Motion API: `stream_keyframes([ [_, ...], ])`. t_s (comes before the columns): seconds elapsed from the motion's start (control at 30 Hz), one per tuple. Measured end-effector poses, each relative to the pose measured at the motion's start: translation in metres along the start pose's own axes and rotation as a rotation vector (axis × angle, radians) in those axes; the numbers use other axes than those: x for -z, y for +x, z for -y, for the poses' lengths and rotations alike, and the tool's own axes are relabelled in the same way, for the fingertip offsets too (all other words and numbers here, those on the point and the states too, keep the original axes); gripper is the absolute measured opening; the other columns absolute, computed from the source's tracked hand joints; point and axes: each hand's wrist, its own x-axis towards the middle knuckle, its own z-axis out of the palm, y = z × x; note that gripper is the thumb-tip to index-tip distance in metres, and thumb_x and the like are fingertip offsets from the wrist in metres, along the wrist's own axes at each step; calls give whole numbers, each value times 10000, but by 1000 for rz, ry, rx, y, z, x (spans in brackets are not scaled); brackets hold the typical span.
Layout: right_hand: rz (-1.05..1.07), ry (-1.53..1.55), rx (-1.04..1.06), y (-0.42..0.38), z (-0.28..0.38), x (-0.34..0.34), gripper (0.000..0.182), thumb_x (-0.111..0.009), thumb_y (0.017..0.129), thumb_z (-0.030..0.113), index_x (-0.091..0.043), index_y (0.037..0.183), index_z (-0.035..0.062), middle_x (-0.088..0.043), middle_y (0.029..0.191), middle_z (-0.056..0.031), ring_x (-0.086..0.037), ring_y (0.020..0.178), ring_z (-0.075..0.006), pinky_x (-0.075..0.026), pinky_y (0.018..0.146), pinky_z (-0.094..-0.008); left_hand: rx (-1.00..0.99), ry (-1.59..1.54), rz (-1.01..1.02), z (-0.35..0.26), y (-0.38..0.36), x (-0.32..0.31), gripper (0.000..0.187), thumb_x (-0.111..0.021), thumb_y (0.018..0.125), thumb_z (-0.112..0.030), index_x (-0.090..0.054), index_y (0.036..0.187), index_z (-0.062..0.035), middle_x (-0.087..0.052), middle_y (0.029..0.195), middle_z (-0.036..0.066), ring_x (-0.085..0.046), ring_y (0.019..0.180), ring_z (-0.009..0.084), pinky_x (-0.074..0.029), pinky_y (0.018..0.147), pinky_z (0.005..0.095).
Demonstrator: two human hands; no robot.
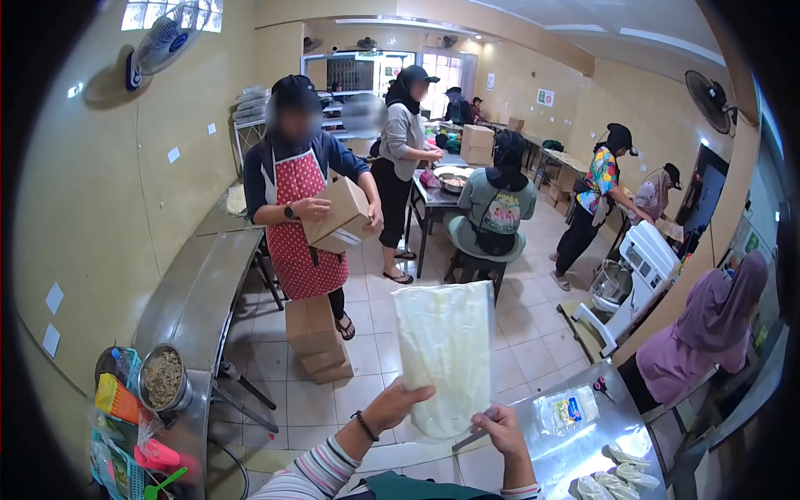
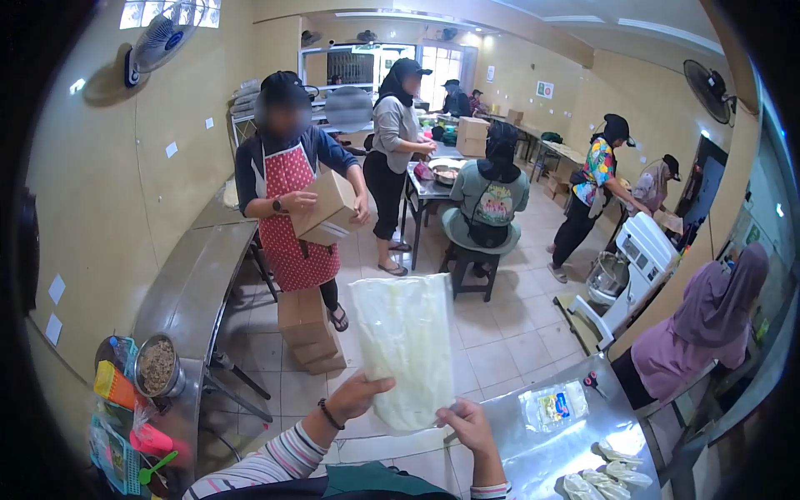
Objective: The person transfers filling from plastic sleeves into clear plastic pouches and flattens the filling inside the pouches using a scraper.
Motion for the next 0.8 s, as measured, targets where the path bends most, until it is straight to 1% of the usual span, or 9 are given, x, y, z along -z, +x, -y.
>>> stream_keyframes([
  [0.1, -216, 73, 75, -21, -19, 14, 59, -601, 781, 55, -611, 795, -1, -611, 683, -37, -567, 630, -105, -455, 563, -246, -47, -20, 100, 17, 6, -16, 415, -603, 810, -120, -461, 1171, 27, -563, 1083, 86, -528, 979, 159, -409, 873, 298],
  [0.2, -313, -188, 25, -37, -25, 26, 127, -581, 783, 118, -618, 791, -3, -619, 688, -50, -563, 615, -118, -449, 577, -268, 36, 106, 159, 51, 12, -12, 381, -617, 788, -97, -503, 1129, 28, -591, 1019, 88, -553, 923, 152, -437, 823, 295],
  [0.3, -453, -209, -9, -68, -28, 27, 202, -572, 812, 194, -586, 799, -6, -596, 642, -58, -554, 601, -118, -434, 570, -270, 260, 363, 193, 74, 10, -26, 302, -624, 760, -57, -556, 1035, 45, -618, 933, 87, -582, 813, 147, -469, 732, 281],
  [0.4, -574, -25, -17, -107, -53, 35, 202, -576, 822, 182, -574, 810, -20, -586, 687, -55, -561, 655, -129, -433, 591, -276, 280, 414, 245, 102, 10, -50, 269, -616, 761, -40, -566, 1008, 54, -624, 914, 90, -586, 794, 145, -470, 712, 273],
  [0.5, -494, -133, -79, -157, -93, 65, 242, -587, 839, 197, -565, 981, 2, -588, 849, -44, -535, 771, -103, -439, 718, -255, 243, 552, 299, 135, 7, -64, 250, -602, 770, -29, -568, 1001, 61, -628, 902, 92, -585, 802, 143, -465, 716, 270],
  [0.63, -1116, -677, -178, -270, -148, 141, 253, -598, 792, 138, -561, 1002, 2, -590, 877, -98, -566, 818, -195, -433, 782, -316, 324, 704, 339, 179, -1, -70, 196, -587, 780, -20, -587, 957, 65, -636, 868, 92, -587, 785, 138, -463, 715, 268],
  [0.67, -1306, -1053, -200, -313, -175, 163, 318, -589, 765, 113, -533, 1061, 12, -551, 953, -144, -529, 925, -285, -419, 818, -364, 326, 711, 332, 192, -3, -77, 182, -585, 780, -18, -593, 942, 64, -638, 857, 92, -588, 779, 137, -464, 713, 267],
  [0.73, -1418, -1059, -743, -367, -153, 171, 434, -589, 752, 105, -462, 1156, 10, -477, 1024, -189, -462, 984, -352, -402, 839, -395, 384, 722, 356, 226, -6, -92, 230, -589, 776, -19, -567, 990, 61, -629, 901, 97, -591, 800, 144, -471, 719, 267],
  [0.8, -1336, -1021, -869, -401, -160, 179, 487, -584, 743, 88, -422, 1195, 10, -452, 1032, -204, -452, 979, -363, -401, 838, -399, 430, 736, 366, 266, -6, -103, 283, -594, 771, -20, -540, 1038, 57, -621, 945, 102, -593, 821, 151, -478, 724, 266],
])
